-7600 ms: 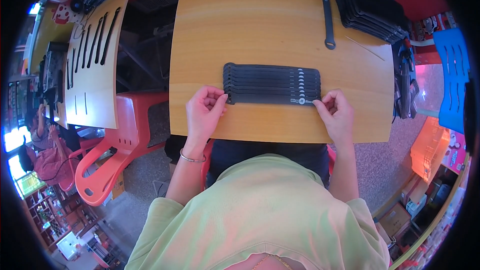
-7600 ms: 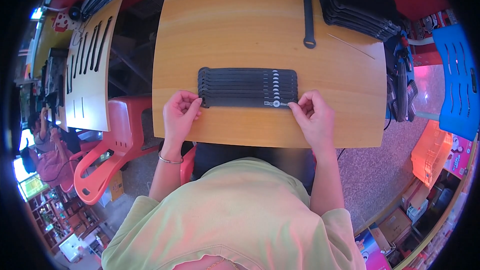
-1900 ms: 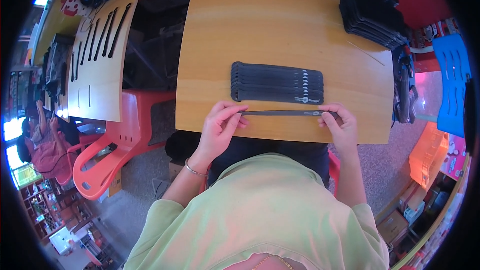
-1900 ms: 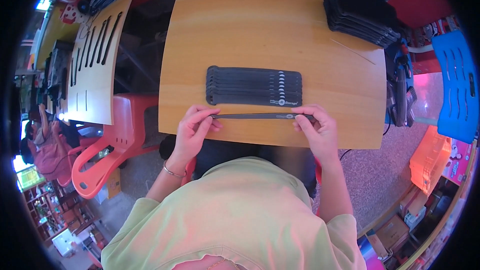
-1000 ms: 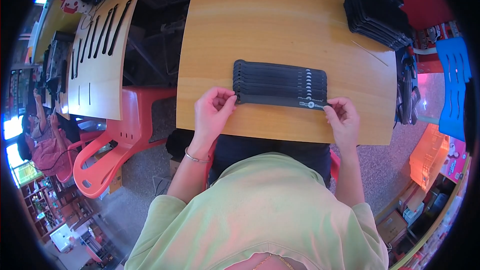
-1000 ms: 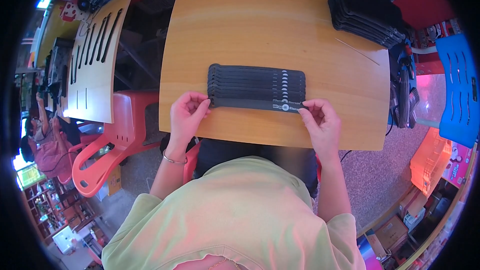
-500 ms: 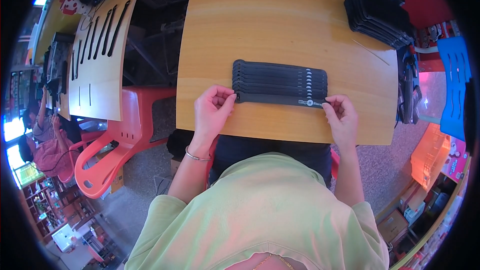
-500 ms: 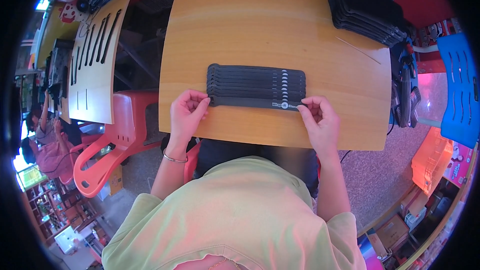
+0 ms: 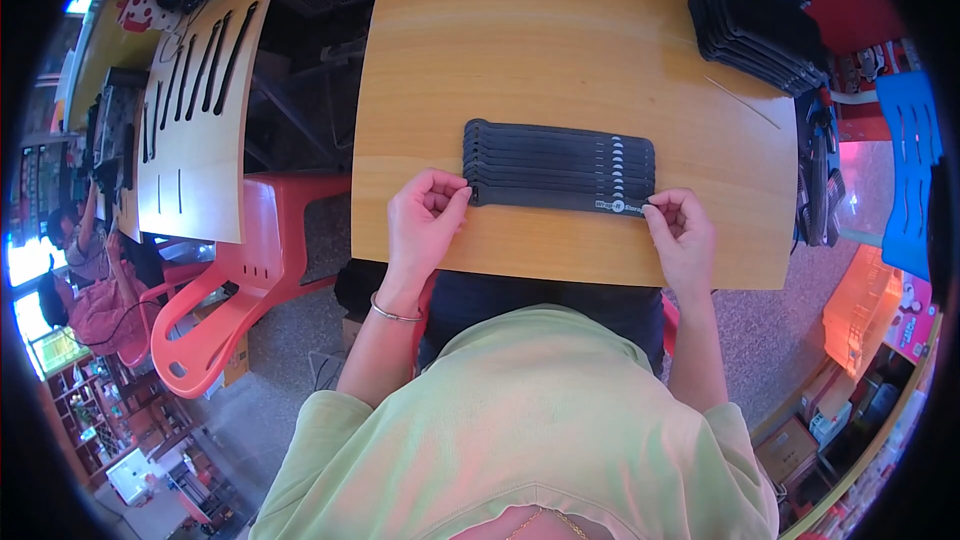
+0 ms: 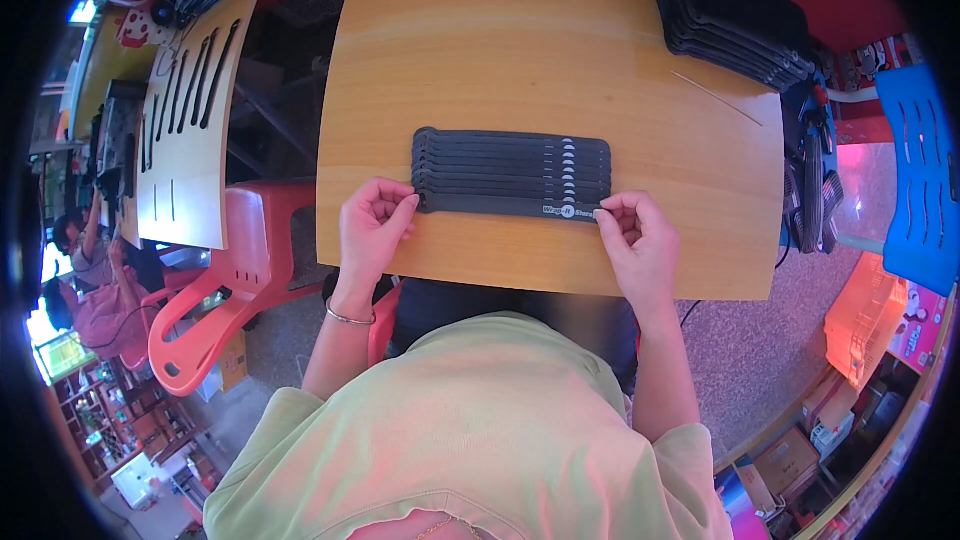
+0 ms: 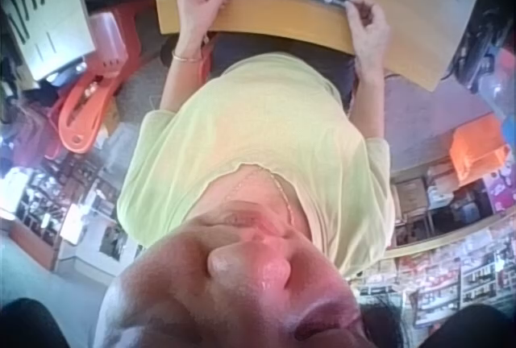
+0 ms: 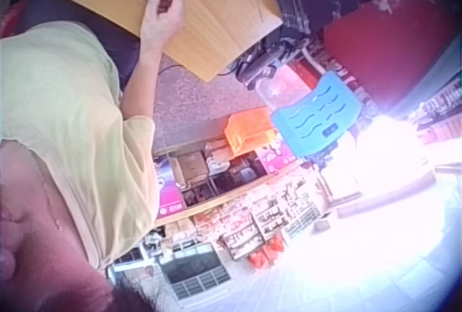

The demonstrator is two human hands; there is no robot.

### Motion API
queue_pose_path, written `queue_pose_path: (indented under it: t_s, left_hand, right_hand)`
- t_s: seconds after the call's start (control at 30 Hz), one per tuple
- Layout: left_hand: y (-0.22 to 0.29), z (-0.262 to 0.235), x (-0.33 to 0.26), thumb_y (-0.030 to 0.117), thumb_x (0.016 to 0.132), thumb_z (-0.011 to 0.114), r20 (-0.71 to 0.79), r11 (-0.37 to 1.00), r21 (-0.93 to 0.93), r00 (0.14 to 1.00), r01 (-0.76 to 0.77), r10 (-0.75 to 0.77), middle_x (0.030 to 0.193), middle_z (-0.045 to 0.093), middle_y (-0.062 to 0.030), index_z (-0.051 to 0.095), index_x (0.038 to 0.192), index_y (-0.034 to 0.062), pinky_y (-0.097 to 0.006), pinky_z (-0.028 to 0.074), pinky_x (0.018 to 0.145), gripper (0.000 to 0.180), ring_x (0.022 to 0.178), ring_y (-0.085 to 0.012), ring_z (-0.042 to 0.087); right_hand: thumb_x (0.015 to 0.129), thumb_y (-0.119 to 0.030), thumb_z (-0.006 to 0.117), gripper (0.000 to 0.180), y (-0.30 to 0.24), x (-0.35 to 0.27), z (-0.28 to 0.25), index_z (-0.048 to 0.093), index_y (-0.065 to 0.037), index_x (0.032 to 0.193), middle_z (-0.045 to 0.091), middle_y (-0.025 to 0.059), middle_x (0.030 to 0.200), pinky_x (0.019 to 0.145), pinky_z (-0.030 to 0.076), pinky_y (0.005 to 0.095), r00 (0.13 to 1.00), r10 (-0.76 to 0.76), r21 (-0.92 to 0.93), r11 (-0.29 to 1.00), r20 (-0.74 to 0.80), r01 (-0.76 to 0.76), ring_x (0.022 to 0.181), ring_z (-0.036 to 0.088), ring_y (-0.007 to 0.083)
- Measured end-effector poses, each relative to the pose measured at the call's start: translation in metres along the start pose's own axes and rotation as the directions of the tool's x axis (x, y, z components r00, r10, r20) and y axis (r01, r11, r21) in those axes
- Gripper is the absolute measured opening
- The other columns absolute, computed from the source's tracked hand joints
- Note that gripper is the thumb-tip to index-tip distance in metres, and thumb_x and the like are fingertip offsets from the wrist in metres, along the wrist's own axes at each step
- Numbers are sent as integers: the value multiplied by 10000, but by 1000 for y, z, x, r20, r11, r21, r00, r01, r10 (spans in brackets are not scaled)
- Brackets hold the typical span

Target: The person is sorting and stacking black textile straps into a holder at a workbench.

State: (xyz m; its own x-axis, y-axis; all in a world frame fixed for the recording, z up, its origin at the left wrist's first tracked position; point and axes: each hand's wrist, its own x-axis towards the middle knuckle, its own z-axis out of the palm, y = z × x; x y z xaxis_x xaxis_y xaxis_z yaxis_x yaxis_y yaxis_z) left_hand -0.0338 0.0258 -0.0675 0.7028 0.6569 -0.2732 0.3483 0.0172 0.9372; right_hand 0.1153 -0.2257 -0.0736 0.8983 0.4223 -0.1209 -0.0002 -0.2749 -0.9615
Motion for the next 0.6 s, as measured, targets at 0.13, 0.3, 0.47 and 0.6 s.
queue_pose_path:
  t_s: [0.13, 0.3, 0.47, 0.6]
  left_hand:
    - [0, 1, 1, 4, 822, 634, 5, 1000, -18, 1000, 5, -5, 686, 592, -5, 600, 866, -15, -179, 446, 483, 59, 561, -37, 541]
    - [2, 1, 0, 2, 824, 632, 5, 1000, -4, 1000, 11, -11, 695, 589, -2, 596, 873, -11, -175, 444, 485, 62, 569, -35, 540]
    - [1, 1, 0, 1, 824, 632, 4, 1000, 1, 1000, 3, -3, 701, 591, -1, 594, 867, -13, -172, 443, 485, 59, 565, -32, 538]
    - [1, 2, 1, 0, 823, 634, 6, 1000, 10, 1000, -4, 3, 705, 596, -3, 593, 863, -15, -169, 443, 481, 59, 562, -31, 540]
  right_hand:
    - [820, 13, 642, 106, -1, 1, -1, 577, -28, 893, 570, -34, 758, 567, 408, 154, 1000, -10, -45, 999, -9, 10, 654, 505, 15]
    - [806, 9, 656, 121, -3, 1, 1, 562, -31, 871, 560, -35, 744, 559, 404, 156, 1000, -3, -54, 999, -25, 2, 647, 505, 20]
    - [797, 4, 667, 138, -4, 1, 1, 545, -33, 849, 552, -33, 731, 542, 401, 161, 1000, -1, -97, 995, -29, -2, 631, 500, 24]
    - [795, 0, 669, 141, -5, 0, 1, 539, -30, 841, 553, -25, 719, 535, 403, 167, 999, -17, -121, 993, -31, 14, 618, 498, 28]
